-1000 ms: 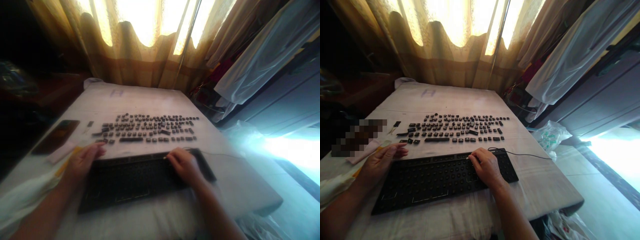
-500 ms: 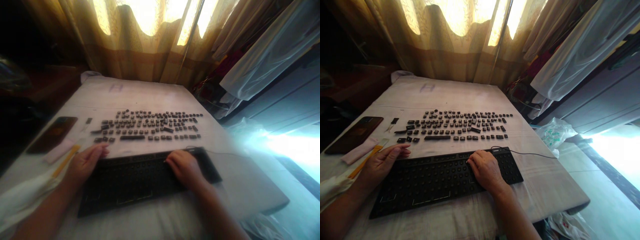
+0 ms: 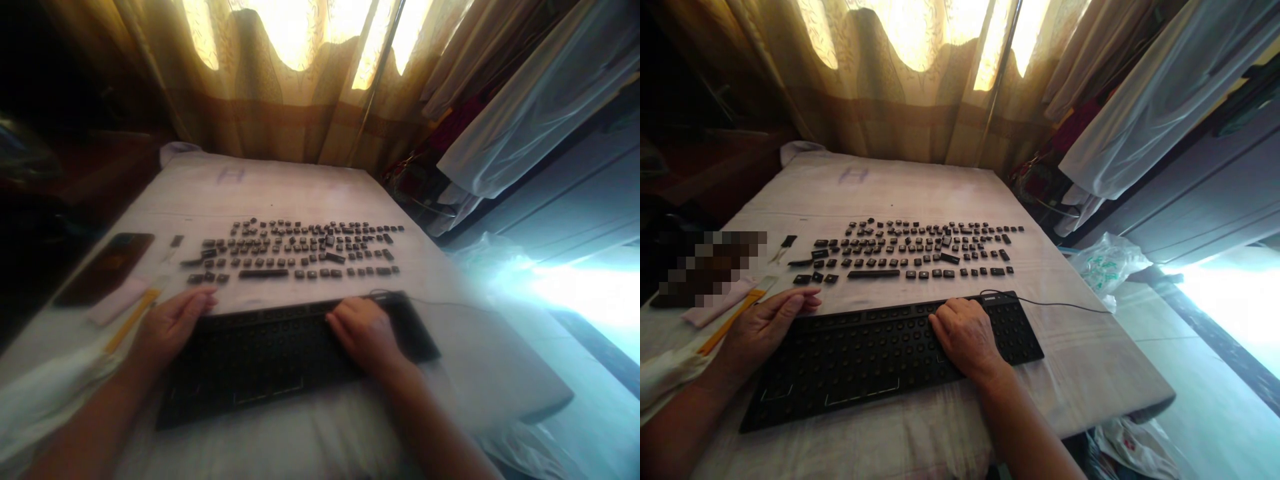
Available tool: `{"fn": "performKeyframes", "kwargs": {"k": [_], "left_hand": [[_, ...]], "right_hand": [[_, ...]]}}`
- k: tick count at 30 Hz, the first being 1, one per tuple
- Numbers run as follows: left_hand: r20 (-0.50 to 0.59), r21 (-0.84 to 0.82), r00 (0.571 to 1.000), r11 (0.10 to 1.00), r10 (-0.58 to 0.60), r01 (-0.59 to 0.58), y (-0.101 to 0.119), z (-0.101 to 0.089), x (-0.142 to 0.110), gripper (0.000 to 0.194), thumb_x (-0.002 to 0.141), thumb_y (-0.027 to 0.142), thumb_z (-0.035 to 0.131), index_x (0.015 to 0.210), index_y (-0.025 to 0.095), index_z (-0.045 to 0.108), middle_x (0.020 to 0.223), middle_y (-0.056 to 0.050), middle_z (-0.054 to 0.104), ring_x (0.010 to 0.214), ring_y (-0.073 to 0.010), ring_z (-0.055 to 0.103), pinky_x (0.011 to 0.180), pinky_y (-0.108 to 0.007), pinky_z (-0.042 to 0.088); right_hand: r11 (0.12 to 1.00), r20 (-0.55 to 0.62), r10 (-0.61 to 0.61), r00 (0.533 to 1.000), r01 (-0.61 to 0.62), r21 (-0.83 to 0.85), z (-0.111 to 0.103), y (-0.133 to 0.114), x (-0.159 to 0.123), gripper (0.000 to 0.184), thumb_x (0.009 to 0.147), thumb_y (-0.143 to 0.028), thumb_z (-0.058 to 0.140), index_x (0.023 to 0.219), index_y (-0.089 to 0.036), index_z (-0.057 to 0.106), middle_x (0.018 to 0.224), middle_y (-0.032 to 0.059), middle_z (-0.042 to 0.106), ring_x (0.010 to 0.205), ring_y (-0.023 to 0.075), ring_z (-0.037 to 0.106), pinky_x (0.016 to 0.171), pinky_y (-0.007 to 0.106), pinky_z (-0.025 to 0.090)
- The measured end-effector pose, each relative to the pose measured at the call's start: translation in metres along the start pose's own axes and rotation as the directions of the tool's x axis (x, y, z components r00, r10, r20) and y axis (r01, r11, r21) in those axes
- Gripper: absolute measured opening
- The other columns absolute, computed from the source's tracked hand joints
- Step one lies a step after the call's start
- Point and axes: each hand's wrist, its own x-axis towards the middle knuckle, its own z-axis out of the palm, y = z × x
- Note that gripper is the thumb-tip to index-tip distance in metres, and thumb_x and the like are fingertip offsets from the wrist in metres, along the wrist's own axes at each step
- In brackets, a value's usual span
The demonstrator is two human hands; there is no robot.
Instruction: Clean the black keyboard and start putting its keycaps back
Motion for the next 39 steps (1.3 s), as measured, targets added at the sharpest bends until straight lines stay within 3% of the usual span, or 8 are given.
{"fn": "performKeyframes", "kwargs": {"k": [9,17,27,39], "left_hand": [[0.018,-0.001,1.0,1.0,-0.026,0.026,-0.0031,0.0016,0.0023,0.065,0.082,0.076,0.046,0.113,0.024,0.071,0.094,-0.006,0.079,0.096,-0.0282,0.073,0.093,-0.042,0.053],[0.016,0.0,1.0,1.0,0.008,-0.008,0.0,0.0009,0.0016,0.063,0.082,0.074,0.046,0.111,0.023,0.071,0.092,-0.007,0.079,0.093,-0.028,0.073,0.093,-0.041,0.054],[0.018,-0.002,1.0,1.0,0.014,-0.014,-0.004,0.002,0.0022,0.065,0.082,0.075,0.046,0.113,0.023,0.071,0.093,-0.006,0.079,0.095,-0.0283,0.073,0.092,-0.041,0.054],[0.01,0.014,1.0,1.0,0.016,-0.016,-0.0025,0.0024,0.0024,0.064,0.081,0.075,0.046,0.11,0.024,0.072,0.093,-0.006,0.079,0.094,-0.0282,0.074,0.093,-0.041,0.054]], "right_hand": [[0.999,0.037,0.025,0.999,-0.027,0.046,0.0018,0.0062,0.0011,0.041,0.1,-0.033,0.053,0.062,-0.02,0.059,0.065,0.002,0.06,0.062,0.0151,0.052,0.064,0.028,0.034],[0.995,0.164,0.068,0.984,-0.078,0.055,-0.0048,0.0048,0.0021,0.023,0.098,-0.026,0.054,0.078,-0.021,0.064,0.079,0.0042,0.066,0.072,0.0184,0.058,0.069,0.03,0.04],[0.982,0.19,0.079,0.979,-0.11,0.156,-0.005,0.0036,0.0015,0.014,0.094,-0.018,0.054,0.086,-0.021,0.066,0.087,0.0054,0.07,0.079,0.0195,0.063,0.073,0.031,0.046],[0.925,0.072,0.158,0.985,-0.174,0.338,-0.0007,0.0026,-0.0034,0.014,0.094,-0.02,0.055,0.084,-0.022,0.065,0.083,0.0041,0.07,0.077,0.0191,0.065,0.072,0.03,0.049]]}}
